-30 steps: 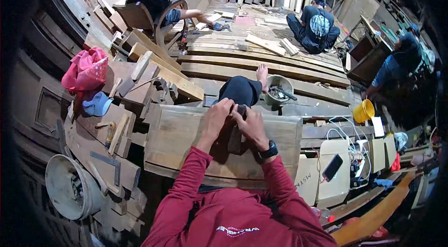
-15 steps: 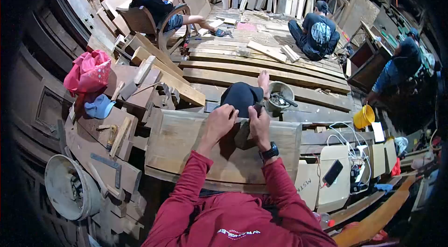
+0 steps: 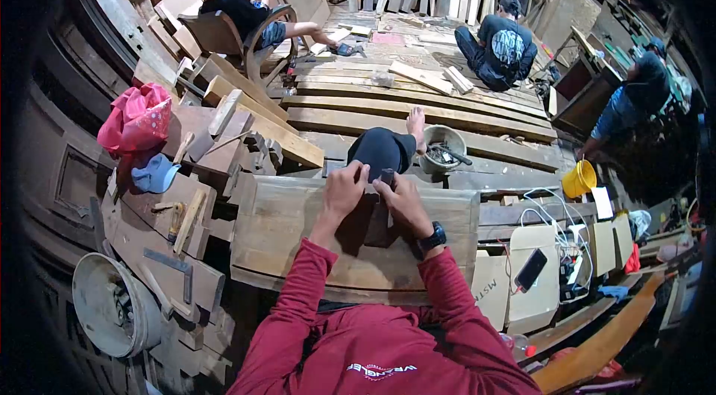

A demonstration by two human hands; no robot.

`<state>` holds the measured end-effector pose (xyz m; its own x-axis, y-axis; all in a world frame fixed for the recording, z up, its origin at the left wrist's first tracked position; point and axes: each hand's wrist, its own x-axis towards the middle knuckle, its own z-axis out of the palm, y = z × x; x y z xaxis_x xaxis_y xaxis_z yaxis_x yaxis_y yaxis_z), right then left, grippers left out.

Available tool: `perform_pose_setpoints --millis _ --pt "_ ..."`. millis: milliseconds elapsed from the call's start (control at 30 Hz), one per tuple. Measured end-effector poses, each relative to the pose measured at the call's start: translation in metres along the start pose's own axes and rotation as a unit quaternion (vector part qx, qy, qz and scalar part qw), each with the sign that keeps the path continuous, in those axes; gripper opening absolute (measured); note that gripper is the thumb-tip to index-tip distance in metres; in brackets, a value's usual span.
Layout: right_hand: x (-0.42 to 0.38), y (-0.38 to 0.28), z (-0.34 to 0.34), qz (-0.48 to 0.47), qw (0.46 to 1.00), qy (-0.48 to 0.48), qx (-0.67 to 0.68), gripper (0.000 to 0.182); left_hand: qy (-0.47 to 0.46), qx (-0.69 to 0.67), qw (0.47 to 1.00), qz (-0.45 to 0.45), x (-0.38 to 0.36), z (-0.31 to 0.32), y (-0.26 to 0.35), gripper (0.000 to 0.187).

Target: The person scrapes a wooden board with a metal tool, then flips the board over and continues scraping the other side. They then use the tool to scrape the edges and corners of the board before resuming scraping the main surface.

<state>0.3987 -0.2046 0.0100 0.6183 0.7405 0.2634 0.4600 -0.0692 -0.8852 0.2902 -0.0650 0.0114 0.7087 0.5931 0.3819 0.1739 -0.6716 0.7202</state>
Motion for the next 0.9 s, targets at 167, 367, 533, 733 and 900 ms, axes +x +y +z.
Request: perform_pose_setpoints --millis 167,367,533,733,900 --pt "0.002 -0.002 0.003 0.063 0.991 0.095 0.072 0.033 0.249 0.143 0.956 0.061 0.0 -0.015 -0.008 0.026" --pt "0.002 -0.008 0.002 0.006 0.996 -0.063 -0.064 0.031 0.01 0.267 0.956 -0.124 0.003 -0.017 -0.022 0.048" --pt "0.011 -0.004 0.005 0.028 0.997 0.067 0.007 0.027 -0.068 0.286 0.943 -0.155 0.006 -0.026 -0.01 0.062" --pt "0.006 -0.023 0.003 0.018 0.998 -0.063 -0.027 0.035 -0.069 0.282 0.947 -0.14 0.005 -0.023 -0.017 0.059" --pt "0.01 -0.017 0.014 -0.038 0.997 0.035 -0.061 0.034 -0.063 0.297 0.944 -0.131 0.004 -0.02 -0.021 0.057"
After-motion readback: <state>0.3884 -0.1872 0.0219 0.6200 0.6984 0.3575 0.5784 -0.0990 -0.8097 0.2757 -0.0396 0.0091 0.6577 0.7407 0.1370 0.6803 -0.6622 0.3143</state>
